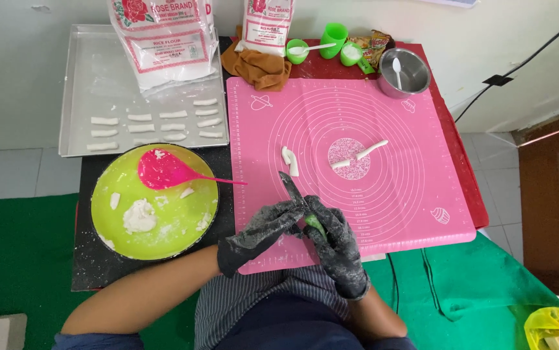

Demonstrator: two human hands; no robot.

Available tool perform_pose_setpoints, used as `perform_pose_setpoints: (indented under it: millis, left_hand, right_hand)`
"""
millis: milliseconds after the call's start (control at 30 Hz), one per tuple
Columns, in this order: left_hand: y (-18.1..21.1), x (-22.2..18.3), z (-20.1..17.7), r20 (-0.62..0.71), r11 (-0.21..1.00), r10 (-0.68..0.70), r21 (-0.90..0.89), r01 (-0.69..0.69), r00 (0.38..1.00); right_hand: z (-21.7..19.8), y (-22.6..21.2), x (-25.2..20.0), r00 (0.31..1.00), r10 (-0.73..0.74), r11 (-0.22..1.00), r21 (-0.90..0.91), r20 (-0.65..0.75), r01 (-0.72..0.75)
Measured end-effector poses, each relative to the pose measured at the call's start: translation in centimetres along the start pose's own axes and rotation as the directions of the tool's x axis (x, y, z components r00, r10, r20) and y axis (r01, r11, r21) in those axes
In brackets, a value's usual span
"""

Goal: Cutting a roll of dough into small pieces and arranging them on a tray, while also scraping dough from a bowl.

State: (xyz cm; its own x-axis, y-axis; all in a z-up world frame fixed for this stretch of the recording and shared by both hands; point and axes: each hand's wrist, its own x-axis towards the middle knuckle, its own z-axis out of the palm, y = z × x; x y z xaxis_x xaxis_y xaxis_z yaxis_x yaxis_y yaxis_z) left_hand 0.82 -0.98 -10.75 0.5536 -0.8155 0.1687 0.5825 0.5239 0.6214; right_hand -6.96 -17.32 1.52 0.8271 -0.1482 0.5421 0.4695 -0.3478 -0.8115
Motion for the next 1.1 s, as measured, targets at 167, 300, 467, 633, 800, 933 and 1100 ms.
perform_pose_setpoints:
  millis: [167,300,467,633,800,933,1100]
  left_hand:
    - [2.4,0.7,5.9,-0.487,0.965,-0.016,0.223,0.141,0.873]
    - [7.7,0.3,11.7,-0.494,0.944,-0.025,0.273,0.183,0.869]
    - [8.0,0.3,9.4,-0.346,0.930,-0.067,0.318,0.184,0.936]
    - [7.9,1.3,5.6,-0.075,0.922,-0.299,0.235,0.308,0.951]
    - [8.9,1.7,4.5,0.110,0.906,-0.384,0.235,0.351,0.917]
    - [8.6,1.4,4.2,0.144,0.921,-0.376,0.164,0.353,0.915]
    - [7.8,1.5,3.7,0.255,0.934,-0.334,-0.041,0.355,0.908]
  right_hand:
    - [-2.5,1.2,0.8,0.969,0.175,0.976,0.097,0.174,-0.194]
    - [-5.4,-0.4,5.6,0.951,0.142,0.979,-0.183,0.274,-0.094]
    - [-7.0,3.6,11.3,0.901,0.061,0.685,-0.675,0.429,0.275]
    - [-7.8,7.6,13.4,0.704,0.112,0.569,-0.626,0.702,0.533]
    - [-7.7,7.0,14.7,0.651,0.137,0.618,-0.578,0.747,0.533]
    - [-7.9,6.8,14.6,0.686,0.179,0.582,-0.638,0.705,0.504]
    - [-8.3,3.6,15.7,0.670,0.169,0.647,-0.594,0.723,0.478]
